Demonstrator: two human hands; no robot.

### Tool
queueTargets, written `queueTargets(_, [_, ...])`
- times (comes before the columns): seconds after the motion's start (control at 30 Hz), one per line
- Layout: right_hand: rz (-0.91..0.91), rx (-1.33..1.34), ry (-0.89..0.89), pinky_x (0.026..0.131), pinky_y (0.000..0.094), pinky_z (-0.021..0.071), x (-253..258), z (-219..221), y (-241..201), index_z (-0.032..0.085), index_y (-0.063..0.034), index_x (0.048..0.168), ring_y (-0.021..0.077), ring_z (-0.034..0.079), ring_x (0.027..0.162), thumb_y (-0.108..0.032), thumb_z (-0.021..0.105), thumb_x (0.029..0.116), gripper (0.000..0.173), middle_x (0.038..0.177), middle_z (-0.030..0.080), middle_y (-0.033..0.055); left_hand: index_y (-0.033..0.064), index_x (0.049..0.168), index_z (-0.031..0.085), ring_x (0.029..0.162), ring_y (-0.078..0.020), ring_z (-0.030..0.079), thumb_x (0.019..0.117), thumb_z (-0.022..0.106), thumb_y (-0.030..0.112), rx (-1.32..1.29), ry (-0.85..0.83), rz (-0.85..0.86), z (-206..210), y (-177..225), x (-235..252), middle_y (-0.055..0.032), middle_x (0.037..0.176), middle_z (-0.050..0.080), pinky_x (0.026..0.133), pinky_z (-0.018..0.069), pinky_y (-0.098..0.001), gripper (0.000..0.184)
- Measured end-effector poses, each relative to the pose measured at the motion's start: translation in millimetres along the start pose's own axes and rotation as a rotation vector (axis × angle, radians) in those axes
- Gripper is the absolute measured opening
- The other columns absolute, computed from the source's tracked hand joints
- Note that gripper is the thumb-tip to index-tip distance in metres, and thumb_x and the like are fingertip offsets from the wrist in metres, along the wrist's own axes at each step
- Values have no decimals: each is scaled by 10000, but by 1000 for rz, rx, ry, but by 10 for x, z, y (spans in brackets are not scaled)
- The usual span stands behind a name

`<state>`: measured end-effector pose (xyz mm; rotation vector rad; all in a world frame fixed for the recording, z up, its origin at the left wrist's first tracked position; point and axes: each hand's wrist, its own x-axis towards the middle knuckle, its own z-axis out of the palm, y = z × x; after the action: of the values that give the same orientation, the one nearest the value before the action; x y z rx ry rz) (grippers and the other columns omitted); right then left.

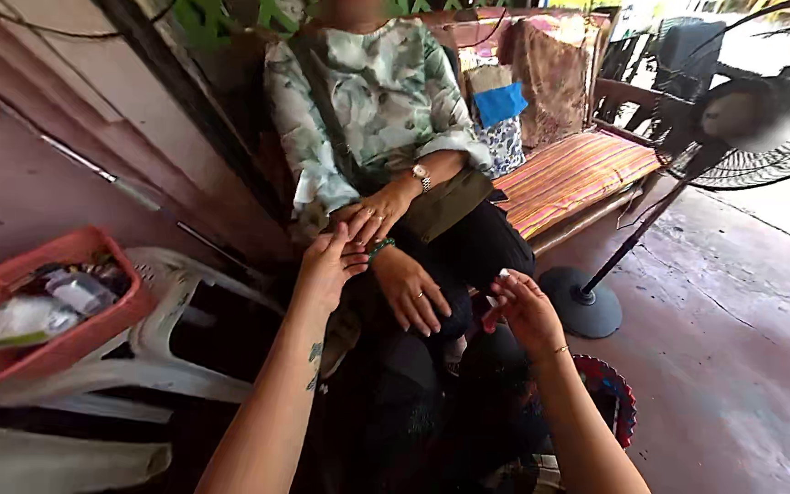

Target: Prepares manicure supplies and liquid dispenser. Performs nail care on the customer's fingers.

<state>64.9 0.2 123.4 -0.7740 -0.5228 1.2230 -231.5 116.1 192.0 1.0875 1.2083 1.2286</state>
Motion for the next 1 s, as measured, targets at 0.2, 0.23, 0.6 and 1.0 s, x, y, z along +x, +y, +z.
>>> queueTargets(0.2, [-9,0,22,640,277,622,4,142,-34,633,18,1090,176,743,743,11,528,1029,121,914,753,144,87,1313,489,904,-217,708,1072,508,391,-17,-151,-22,99,63,-249,-97,1119,656,789,611,-390,389])
queueTargets(0.23, [-7,-15,15,637,275,618,7,165,-32,640,20,1087,168,734,732,10,533,1027,124,909,747,140,82,1289,505,901,-213,716,1077,497,384,-9,-157,-24,88,77,-246,-93,1102,671,791,614,-383,369])
queueTargets(0.6, [-118,-137,-12,698,298,631,49,350,-135,686,20,991,174,742,752,66,589,966,110,875,753,134,91,1263,589,1031,-232,698,1072,467,435,-247,-452,-426,825,108,-564,-89,1192,670,799,604,-377,412])
queueTargets(1.0, [-493,-557,113,694,284,613,258,105,-70,753,-38,944,119,701,774,-8,773,852,99,939,744,53,12,1114,684,776,-173,683,990,635,110,-588,-57,-544,1792,-517,-526,-99,940,701,677,576,-292,165])
